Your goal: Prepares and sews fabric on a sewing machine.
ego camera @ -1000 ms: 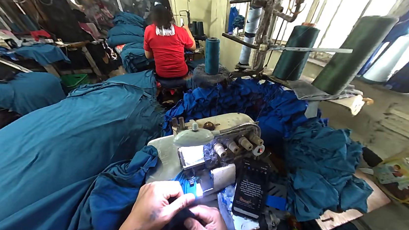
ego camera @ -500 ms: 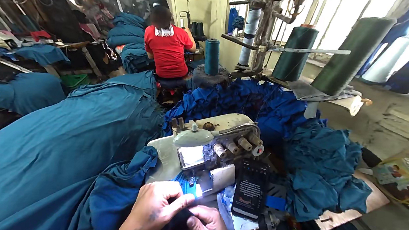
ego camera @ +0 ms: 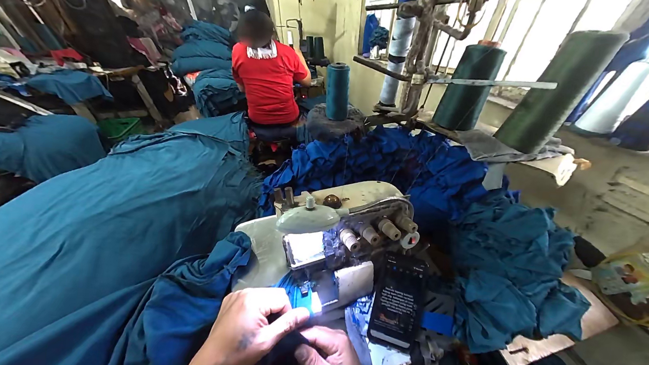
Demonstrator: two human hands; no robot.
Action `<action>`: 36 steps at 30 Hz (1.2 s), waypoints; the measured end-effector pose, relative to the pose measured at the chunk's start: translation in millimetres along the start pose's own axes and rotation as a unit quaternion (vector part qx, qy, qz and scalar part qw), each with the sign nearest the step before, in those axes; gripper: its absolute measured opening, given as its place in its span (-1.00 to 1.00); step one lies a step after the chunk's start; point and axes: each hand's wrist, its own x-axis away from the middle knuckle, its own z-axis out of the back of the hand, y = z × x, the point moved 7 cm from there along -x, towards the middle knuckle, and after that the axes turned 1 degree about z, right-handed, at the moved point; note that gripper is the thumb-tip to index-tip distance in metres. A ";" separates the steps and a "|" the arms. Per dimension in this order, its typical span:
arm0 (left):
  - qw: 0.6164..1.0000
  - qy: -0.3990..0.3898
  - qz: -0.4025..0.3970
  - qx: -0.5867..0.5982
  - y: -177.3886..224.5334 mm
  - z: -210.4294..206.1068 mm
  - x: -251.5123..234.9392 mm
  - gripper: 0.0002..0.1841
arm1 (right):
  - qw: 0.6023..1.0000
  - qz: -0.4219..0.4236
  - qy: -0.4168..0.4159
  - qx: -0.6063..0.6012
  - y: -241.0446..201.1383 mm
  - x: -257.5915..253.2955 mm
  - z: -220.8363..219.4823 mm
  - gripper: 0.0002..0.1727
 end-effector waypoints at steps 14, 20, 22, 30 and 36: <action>1.000 -0.008 0.000 0.001 1.0 0.0 0.0 -0.44 | 1.000 -0.004 0.000 0.003 -0.3 0.4 -0.4 -0.72; 1.000 -0.007 0.001 -0.004 0.5 0.0 0.1 -0.42 | 1.000 -0.007 0.003 0.000 0.3 1.0 -0.1 -0.69; 1.000 -0.007 -0.002 -0.006 0.6 0.2 0.0 -0.42 | 1.000 -0.009 0.003 0.000 0.7 0.9 -0.1 -0.66; 1.000 -0.008 -0.002 -0.003 0.5 -0.2 0.5 -0.43 | 1.000 -0.003 0.001 -0.001 0.7 0.4 -0.1 -0.67; 1.000 -0.007 0.002 -0.001 0.9 0.3 -0.3 -0.43 | 1.000 -0.009 0.002 0.000 0.3 0.3 0.0 -0.75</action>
